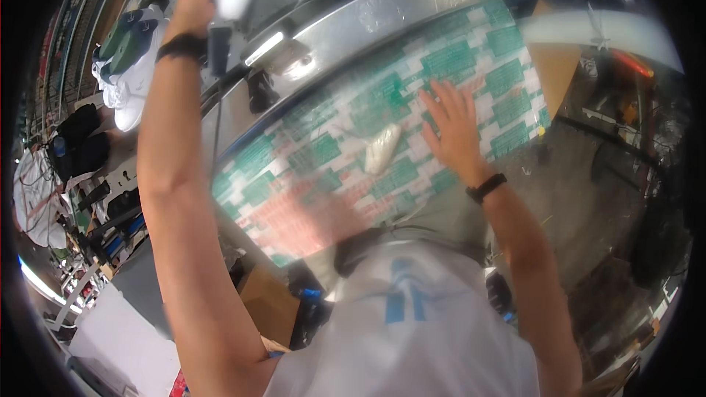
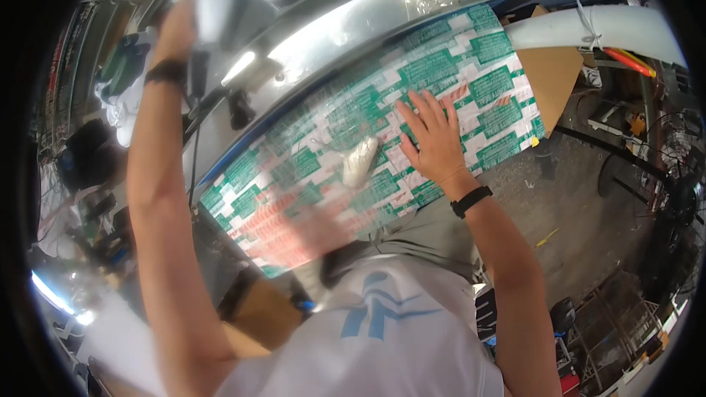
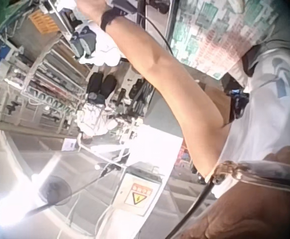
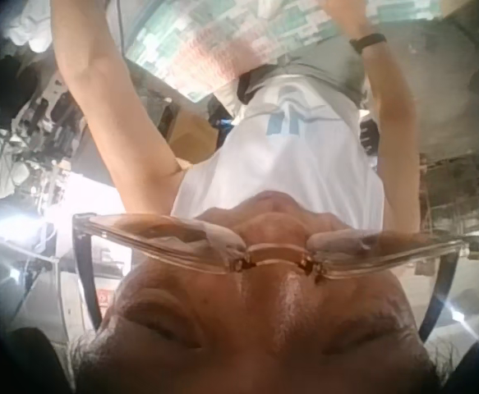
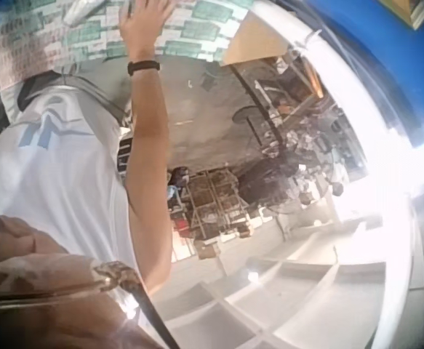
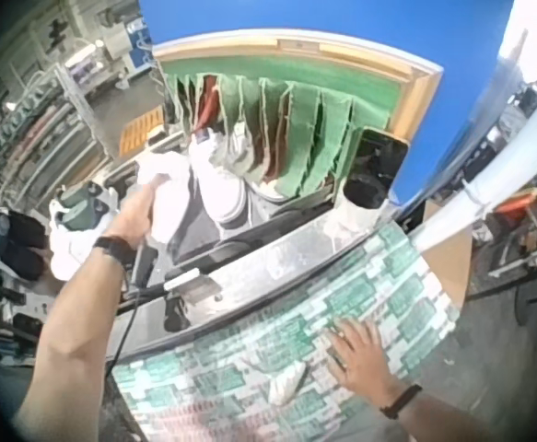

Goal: Apply adhesive and assemble shoe components on a production line.

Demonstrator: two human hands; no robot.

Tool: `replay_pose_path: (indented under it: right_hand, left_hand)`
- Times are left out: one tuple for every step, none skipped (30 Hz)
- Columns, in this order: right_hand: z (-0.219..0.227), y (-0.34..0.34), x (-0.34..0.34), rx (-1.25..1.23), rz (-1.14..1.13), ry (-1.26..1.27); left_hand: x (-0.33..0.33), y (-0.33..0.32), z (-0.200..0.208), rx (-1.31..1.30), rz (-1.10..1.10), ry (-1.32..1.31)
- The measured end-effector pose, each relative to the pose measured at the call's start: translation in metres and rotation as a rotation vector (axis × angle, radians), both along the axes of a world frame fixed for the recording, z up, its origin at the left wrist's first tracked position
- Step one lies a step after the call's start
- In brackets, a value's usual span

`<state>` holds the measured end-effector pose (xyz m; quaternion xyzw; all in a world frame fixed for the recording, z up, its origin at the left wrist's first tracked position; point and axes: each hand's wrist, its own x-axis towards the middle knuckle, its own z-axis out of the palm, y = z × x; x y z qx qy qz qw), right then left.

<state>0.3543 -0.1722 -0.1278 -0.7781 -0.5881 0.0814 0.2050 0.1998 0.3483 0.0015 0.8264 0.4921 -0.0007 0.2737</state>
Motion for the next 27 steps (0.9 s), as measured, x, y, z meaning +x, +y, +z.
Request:
replay_pose_path:
  right_hand:
    - [0.0, -0.001, -0.004, 0.028, 0.001, 0.006]
    - [0.0, -0.003, -0.003, 0.022, -0.01, 0.008]
    - [-0.002, -0.001, -0.005, 0.041, 0.002, 0.02]
    - [-0.004, -0.004, -0.006, 0.047, -0.013, 0.032]
    - [-0.008, -0.005, -0.006, 0.06, -0.022, 0.045]
    - [-0.013, -0.007, -0.004, 0.095, 0.015, 0.062]
    - [-0.018, -0.015, -0.003, 0.113, 0.014, 0.08]
    - [-0.021, -0.012, -0.008, 0.141, 0.025, 0.106]
    - [-0.014, -0.004, -0.019, 0.195, 0.096, 0.136]
    - [0.007, -0.004, -0.029, 0.203, 0.216, 0.066]
    - [0.019, -0.005, -0.041, 0.204, 0.319, -0.008]
    - [0.024, -0.001, -0.058, 0.225, 0.372, 0.007]
    - [0.031, 0.004, -0.073, 0.131, 0.498, 0.0]
    - [0.035, 0.01, -0.081, 0.036, 0.615, -0.025]
    - [0.033, 0.016, -0.086, 0.045, 0.649, -0.043]
    - [0.027, 0.022, -0.09, -0.004, 0.601, -0.001]
    - [0.021, 0.027, -0.093, -0.056, 0.55, 0.039]
    - [0.019, 0.029, -0.093, -0.075, 0.561, 0.011]
    - [0.018, 0.03, -0.092, 0.006, 0.41, 0.078]
    - [0.016, 0.025, -0.092, 0.09, 0.261, 0.145]
    - [0.013, 0.014, -0.089, 0.065, 0.271, 0.116]
    - [0.008, -0.001, -0.087, 0.105, 0.158, 0.159]
    - [0.002, -0.01, -0.083, 0.158, 0.048, 0.205]
    - [-0.004, -0.026, -0.074, 0.111, 0.07, 0.242]
    - [0.011, -0.034, -0.076, 0.105, 0.086, 0.228]
    - [0.038, -0.04, -0.088, -0.053, -0.05, 0.755]
    - [0.057, -0.051, -0.097, -0.22, -0.21, 1.272]
  left_hand:
    - [-0.02, -0.019, 0.006, -0.154, -0.029, -0.383]
    - [-0.037, -0.036, 0.01, -0.315, -0.063, -0.778]
    - [-0.059, -0.058, 0.026, -0.293, -0.056, -0.768]
    - [-0.073, -0.091, 0.04, -0.34, 0.17, -0.812]
    - [-0.084, -0.127, 0.053, -0.374, 0.401, -0.855]
    - [-0.102, -0.165, 0.07, -0.377, 0.645, -0.899]
    - [-0.128, -0.205, 0.07, -0.358, 0.758, -0.905]
    - [-0.137, -0.25, 0.086, -0.279, 0.777, -0.731]
    - [-0.181, -0.273, 0.064, -0.328, 0.485, -0.961]
    - [-0.197, -0.298, 0.056, -0.285, 0.564, -0.72]
    - [-0.199, -0.334, 0.057, -0.277, 0.453, -0.722]
    - [-0.204, -0.364, 0.047, -0.194, 0.485, -0.576]
    - [-0.208, -0.389, 0.031, -0.124, 0.513, -0.436]
    - [-0.206, -0.408, 0.018, -0.088, 0.525, -0.498]
    - [-0.205, -0.425, 0.006, -0.058, 0.532, -0.562]
    - [-0.202, -0.441, -0.013, -0.055, 0.552, -0.587]
    - [-0.198, -0.458, -0.033, -0.02, 0.627, -0.538]
    - [-0.191, -0.472, -0.045, -0.001, 0.695, -0.491]
    - [-0.189, -0.479, -0.047, -0.024, 0.709, -0.517]
    - [-0.195, -0.478, -0.049, -0.009, 0.584, -0.538]
    - [-0.2, -0.478, -0.051, 0.004, 0.459, -0.561]
    - [-0.206, -0.48, -0.056, -0.024, 0.463, -0.589]
    - [-0.215, -0.474, -0.06, 0.059, 0.405, -0.538]
    - [-0.225, -0.465, -0.065, 0.146, 0.347, -0.488]
    - [-0.237, -0.458, -0.071, 0.24, 0.301, -0.424]
    - [-0.25, -0.451, -0.076, 0.235, 0.323, -0.433]
    - [-0.258, -0.442, -0.08, -0.058, 0.417, -0.597]
